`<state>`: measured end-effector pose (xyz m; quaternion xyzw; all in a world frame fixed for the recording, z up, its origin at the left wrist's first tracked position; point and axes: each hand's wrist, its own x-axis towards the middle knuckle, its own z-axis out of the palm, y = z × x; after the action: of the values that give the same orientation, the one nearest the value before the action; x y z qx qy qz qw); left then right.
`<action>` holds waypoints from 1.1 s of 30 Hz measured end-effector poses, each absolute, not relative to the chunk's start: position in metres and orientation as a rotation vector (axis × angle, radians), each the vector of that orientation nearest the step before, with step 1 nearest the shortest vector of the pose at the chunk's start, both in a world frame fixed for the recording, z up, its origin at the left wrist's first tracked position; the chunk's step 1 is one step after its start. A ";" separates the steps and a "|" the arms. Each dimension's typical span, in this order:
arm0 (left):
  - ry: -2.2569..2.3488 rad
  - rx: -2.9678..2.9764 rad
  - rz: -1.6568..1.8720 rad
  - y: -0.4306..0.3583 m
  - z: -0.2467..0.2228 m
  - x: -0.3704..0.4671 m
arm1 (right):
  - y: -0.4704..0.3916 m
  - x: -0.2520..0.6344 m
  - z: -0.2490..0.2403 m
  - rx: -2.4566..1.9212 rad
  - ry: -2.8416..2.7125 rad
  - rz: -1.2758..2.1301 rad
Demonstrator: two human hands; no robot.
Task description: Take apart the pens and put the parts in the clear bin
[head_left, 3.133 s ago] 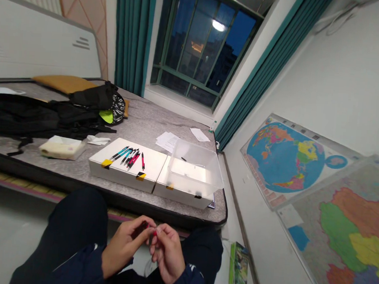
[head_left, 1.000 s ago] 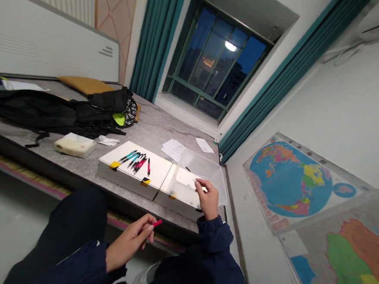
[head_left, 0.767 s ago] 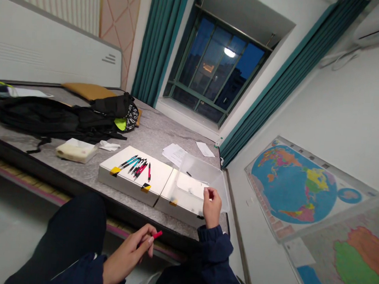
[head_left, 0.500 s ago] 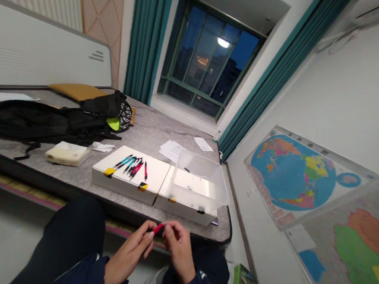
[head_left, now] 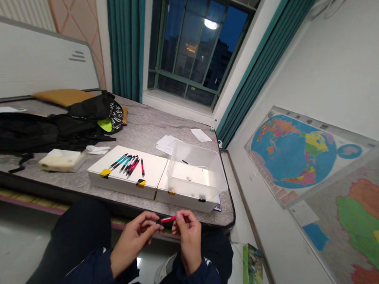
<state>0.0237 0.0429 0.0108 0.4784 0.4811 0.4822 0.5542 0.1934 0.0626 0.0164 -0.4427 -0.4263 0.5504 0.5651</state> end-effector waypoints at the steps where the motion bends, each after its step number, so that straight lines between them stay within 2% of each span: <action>1: 1.166 1.121 1.163 0.043 0.013 0.022 | 0.064 0.194 0.016 -1.028 -0.977 1.292; 15: 1.194 1.104 1.324 0.045 0.029 0.014 | 0.049 0.182 0.012 -0.943 -0.829 1.608; 27: 1.238 1.349 1.270 0.038 0.029 0.005 | 0.046 0.176 0.006 -0.958 -0.874 1.733; 33: 1.232 1.397 1.213 0.037 0.031 0.004 | 0.054 0.184 0.004 -0.967 -0.846 1.615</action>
<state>0.0040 0.0375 0.0305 0.5634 0.4969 0.4892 0.4432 0.1835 0.0541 0.0042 -0.4022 -0.3517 0.6716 0.5134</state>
